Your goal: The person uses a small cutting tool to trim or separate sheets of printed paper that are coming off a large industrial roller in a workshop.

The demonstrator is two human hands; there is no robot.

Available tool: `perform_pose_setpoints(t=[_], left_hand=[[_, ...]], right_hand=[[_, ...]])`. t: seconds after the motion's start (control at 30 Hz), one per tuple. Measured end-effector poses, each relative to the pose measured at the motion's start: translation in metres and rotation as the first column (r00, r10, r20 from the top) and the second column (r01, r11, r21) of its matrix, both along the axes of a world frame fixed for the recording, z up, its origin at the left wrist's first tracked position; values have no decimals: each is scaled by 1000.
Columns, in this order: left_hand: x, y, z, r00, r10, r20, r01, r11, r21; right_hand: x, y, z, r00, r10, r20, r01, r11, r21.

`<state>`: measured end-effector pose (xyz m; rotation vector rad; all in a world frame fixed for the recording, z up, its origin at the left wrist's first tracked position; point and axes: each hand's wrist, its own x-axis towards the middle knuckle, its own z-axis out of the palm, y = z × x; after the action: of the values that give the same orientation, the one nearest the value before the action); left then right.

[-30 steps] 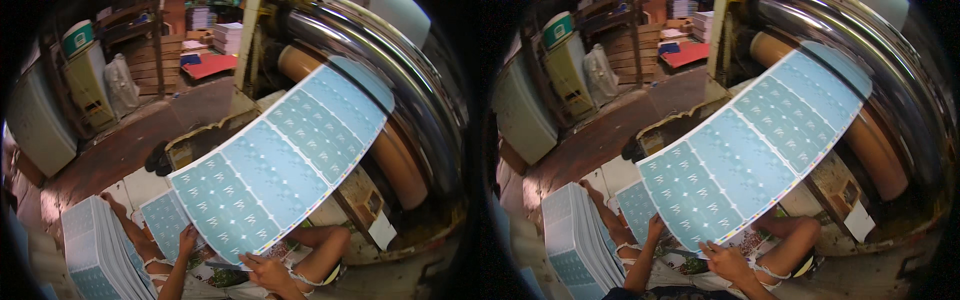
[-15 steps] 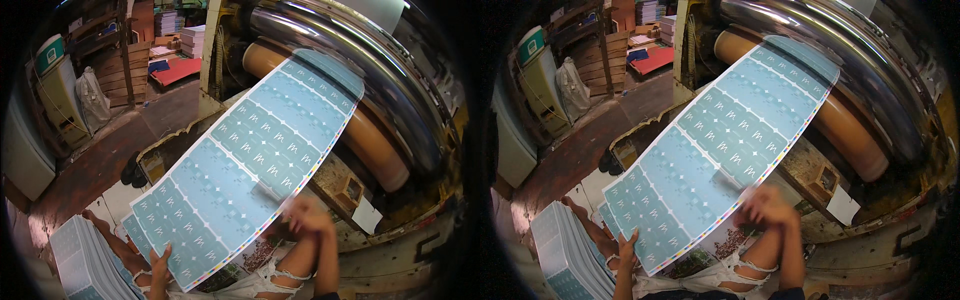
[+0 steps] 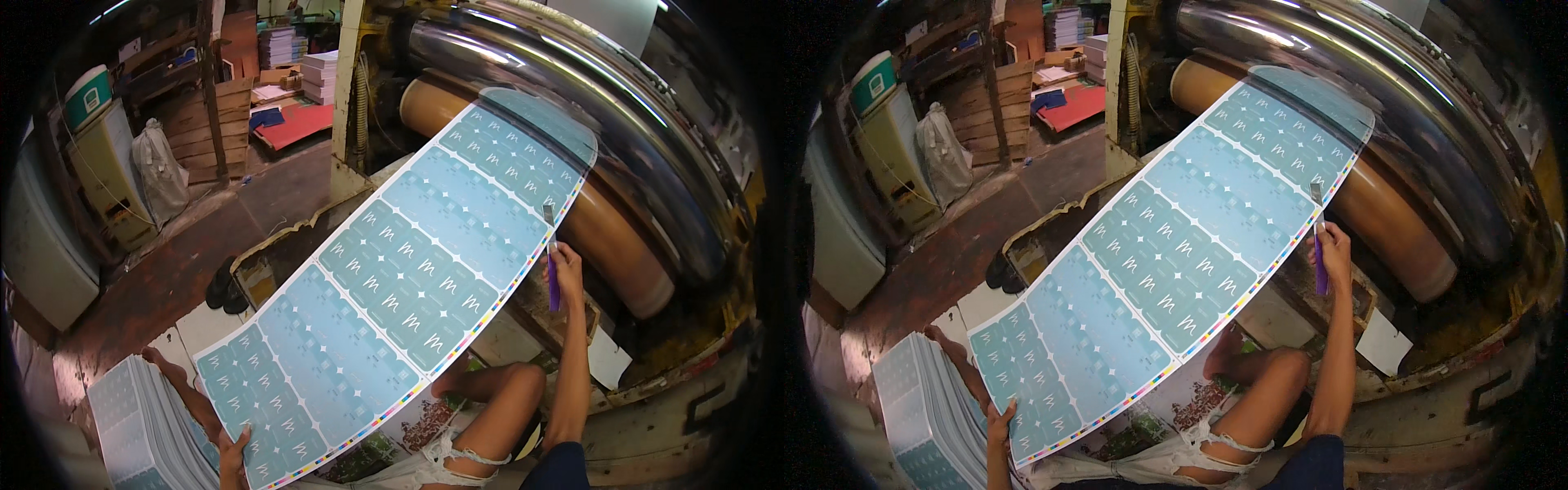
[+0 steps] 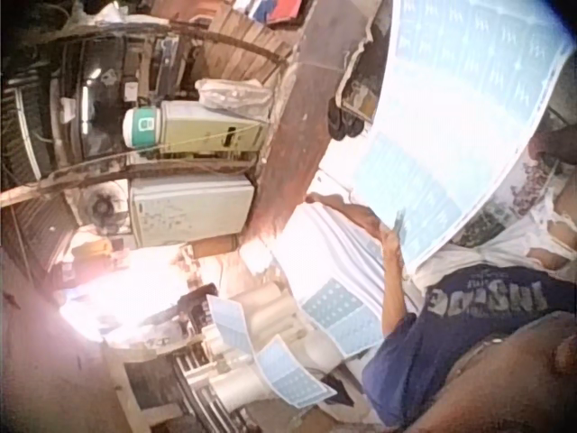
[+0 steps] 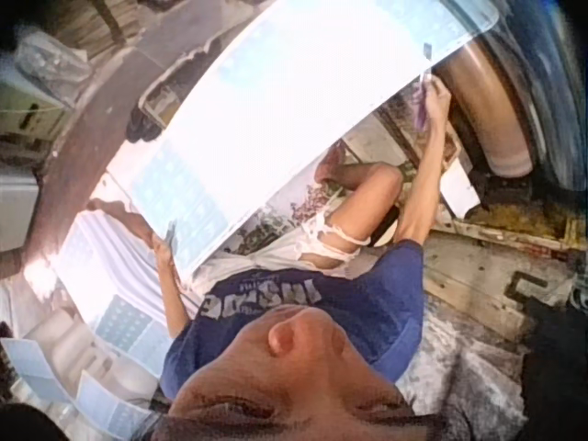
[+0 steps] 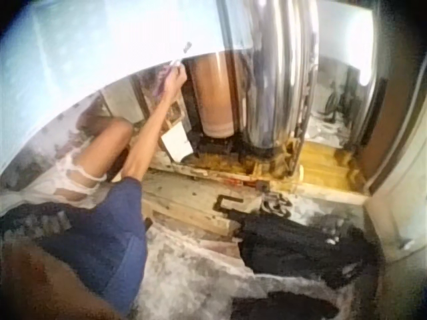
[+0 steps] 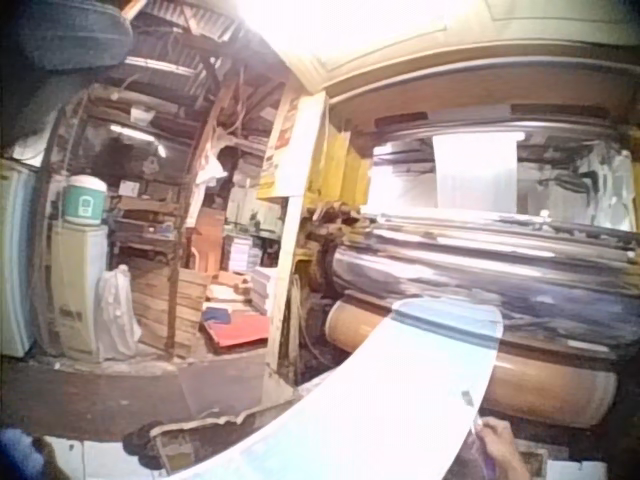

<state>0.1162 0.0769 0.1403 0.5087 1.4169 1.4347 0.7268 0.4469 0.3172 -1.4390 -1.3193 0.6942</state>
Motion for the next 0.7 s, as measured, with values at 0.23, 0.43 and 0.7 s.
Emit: perform_pose_setpoints(t=[0.23, 0.43, 0.7], left_hand=[[-15, -29, -10, 998, 47, 40, -42, 994, -105], [-11, -45, -6, 988, 152, 38, -147, 983, -111], [-39, -66, -26, 968, 245, -48, -249, 964, -96]], right_hand=[[-21, -9, 24, 519, -564, 642, -70, 721, 689], [16, 28, 72, 396, -258, 881, -320, 861, 396], [-19, 44, 126, 725, -93, 682, -70, 976, 208]])
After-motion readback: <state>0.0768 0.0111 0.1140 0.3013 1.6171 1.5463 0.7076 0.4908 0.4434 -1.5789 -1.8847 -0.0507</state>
